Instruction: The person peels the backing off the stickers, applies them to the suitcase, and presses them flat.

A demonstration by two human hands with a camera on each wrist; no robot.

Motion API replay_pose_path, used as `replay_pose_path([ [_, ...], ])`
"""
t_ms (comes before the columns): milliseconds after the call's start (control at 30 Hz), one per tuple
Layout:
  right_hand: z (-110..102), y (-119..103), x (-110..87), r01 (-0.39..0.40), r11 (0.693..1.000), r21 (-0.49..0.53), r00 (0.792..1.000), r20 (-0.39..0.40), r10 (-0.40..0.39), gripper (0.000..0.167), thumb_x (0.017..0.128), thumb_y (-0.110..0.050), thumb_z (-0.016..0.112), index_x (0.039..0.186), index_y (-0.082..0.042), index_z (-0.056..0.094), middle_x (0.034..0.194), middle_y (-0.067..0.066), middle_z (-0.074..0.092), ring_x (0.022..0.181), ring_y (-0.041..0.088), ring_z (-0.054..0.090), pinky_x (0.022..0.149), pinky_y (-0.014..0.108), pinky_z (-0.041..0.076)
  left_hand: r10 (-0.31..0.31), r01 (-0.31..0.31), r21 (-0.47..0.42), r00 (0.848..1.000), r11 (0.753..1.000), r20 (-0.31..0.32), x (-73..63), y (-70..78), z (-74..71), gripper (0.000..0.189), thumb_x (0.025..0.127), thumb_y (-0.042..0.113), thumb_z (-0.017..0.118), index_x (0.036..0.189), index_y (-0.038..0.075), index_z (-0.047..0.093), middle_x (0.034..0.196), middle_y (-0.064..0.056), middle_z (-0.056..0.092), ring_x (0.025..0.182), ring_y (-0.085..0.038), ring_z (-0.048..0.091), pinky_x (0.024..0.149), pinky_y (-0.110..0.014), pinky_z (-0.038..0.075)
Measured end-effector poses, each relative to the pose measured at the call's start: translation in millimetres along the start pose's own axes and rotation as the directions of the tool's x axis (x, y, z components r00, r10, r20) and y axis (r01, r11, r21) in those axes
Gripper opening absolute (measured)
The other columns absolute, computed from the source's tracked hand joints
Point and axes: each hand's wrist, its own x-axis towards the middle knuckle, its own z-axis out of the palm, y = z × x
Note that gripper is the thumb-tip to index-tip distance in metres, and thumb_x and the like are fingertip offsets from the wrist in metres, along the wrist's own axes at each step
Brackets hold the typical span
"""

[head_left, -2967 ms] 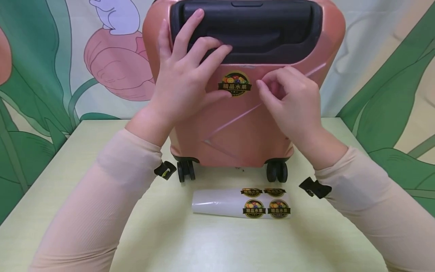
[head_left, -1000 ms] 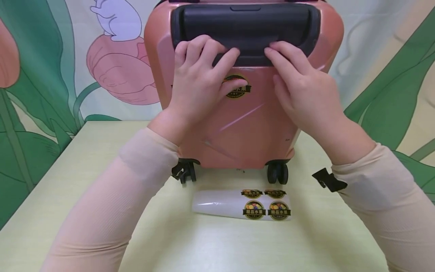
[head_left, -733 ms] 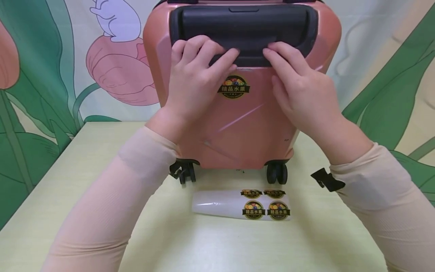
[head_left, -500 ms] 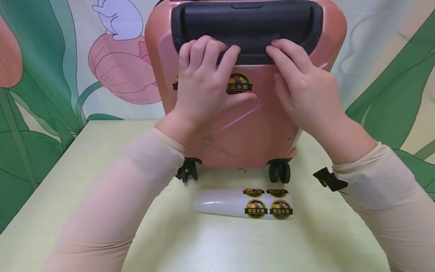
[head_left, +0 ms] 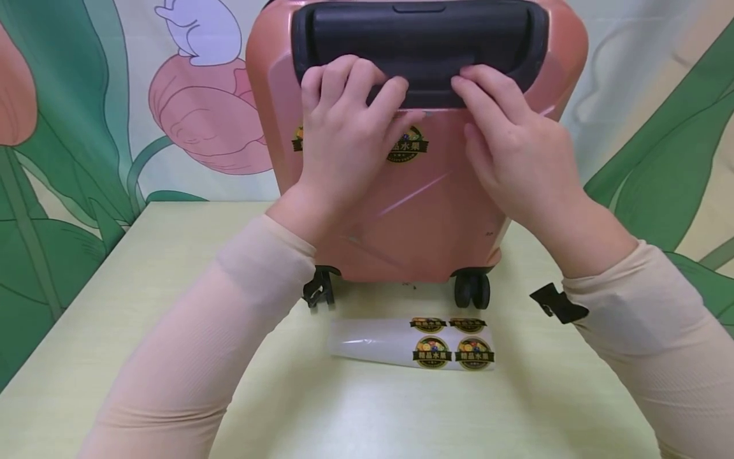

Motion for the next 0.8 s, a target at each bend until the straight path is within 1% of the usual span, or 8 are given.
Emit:
replay_pose_path([
  [133,7.6,-4.5,-4.6,0.004,1.0,-0.017,0.997,-0.083,-0.005,0.037,0.093,-0.011,0.05,0.129,-0.005,0.054,0.132,0.008,0.051,0.061,0.034,0.053,0.052,0.044,0.044,0.05,-0.05,-0.003,0.998,0.999,0.025,3.7,-3.7,-9.6,0.034,0.102,0.023,0.036,0.102,0.01,0.068,0.093,-0.005,0.062,0.099,-0.023,0.053,0.093,-0.042,0.031],
  [200,17.8,-9.5,-11.5,0.057,0.997,-0.06,0.985,-0.16,-0.066,0.036,0.092,-0.011,0.053,0.128,-0.007,0.056,0.133,0.006,0.052,0.079,0.034,0.058,0.06,0.046,0.044,0.102,-0.102,0.0,0.994,0.995,0.046,4.7,-6.5,-15.9,0.036,0.101,0.018,0.034,0.105,0.008,0.068,0.095,-0.004,0.066,0.097,-0.022,0.056,0.093,-0.042,0.032],
  [267,30.0,-16.1,-21.2,0.144,0.981,-0.128,0.97,-0.18,-0.166,0.037,0.093,-0.013,0.054,0.129,-0.008,0.056,0.135,0.005,0.051,0.102,0.033,0.055,0.075,0.048,0.044,0.146,-0.146,-0.004,0.987,0.989,0.073,5.7,-8.8,-21.4,0.035,0.101,0.015,0.034,0.107,0.006,0.068,0.099,-0.004,0.067,0.097,-0.021,0.058,0.094,-0.043,0.031],
  [333,41.6,-22.3,-31.5,0.239,0.948,-0.212,0.955,-0.123,-0.269,0.039,0.095,-0.018,0.052,0.133,-0.009,0.053,0.139,0.005,0.047,0.12,0.029,0.047,0.09,0.049,0.038,0.169,-0.168,-0.023,0.98,0.986,0.105,7.7,-9.7,-25.2,0.034,0.101,0.013,0.036,0.109,0.006,0.068,0.102,-0.004,0.068,0.099,-0.02,0.059,0.096,-0.043,0.031],
  [400,50.7,-27.8,-38.6,0.312,0.916,-0.254,0.947,0.001,-0.322,0.045,0.096,-0.025,0.049,0.139,-0.01,0.045,0.144,0.006,0.04,0.132,0.025,0.035,0.102,0.049,0.029,0.172,-0.168,-0.044,0.975,0.985,0.144,9.5,-9.5,-27.6,0.032,0.1,0.013,0.038,0.111,0.006,0.067,0.105,-0.005,0.068,0.102,-0.02,0.059,0.099,-0.043,0.03],
  [533,60.0,-32.6,-40.7,0.327,0.903,-0.278,0.94,0.196,-0.28,0.06,0.096,-0.037,0.046,0.147,-0.011,0.029,0.151,0.005,0.027,0.139,0.022,0.019,0.11,0.05,0.014,0.157,-0.145,-0.073,0.967,0.987,0.199,11.7,-7.9,-29.4,0.03,0.1,0.014,0.041,0.115,0.007,0.066,0.109,-0.005,0.067,0.107,-0.02,0.056,0.101,-0.041,0.029],
  [633,60.3,-30.2,-40.6,0.298,0.905,-0.303,0.947,0.21,-0.241,0.064,0.096,-0.043,0.045,0.148,-0.012,0.025,0.152,0.003,0.025,0.14,0.019,0.018,0.11,0.05,0.013,0.15,-0.131,-0.102,0.967,0.986,0.208,12.5,-6.0,-28.5,0.03,0.1,0.015,0.042,0.116,0.008,0.066,0.11,-0.005,0.066,0.109,-0.02,0.055,0.102,-0.04,0.028],
  [800,53.5,-20.4,-46.7,0.247,0.918,-0.309,0.967,0.139,-0.213,0.06,0.098,-0.046,0.035,0.147,-0.012,0.026,0.152,0.001,0.025,0.137,0.016,0.025,0.109,0.049,0.017,0.137,-0.11,-0.129,0.966,0.986,0.218,12.8,-5.3,-26.8,0.029,0.099,0.015,0.044,0.117,0.008,0.066,0.111,-0.005,0.066,0.11,-0.021,0.054,0.105,-0.038,0.026],
])
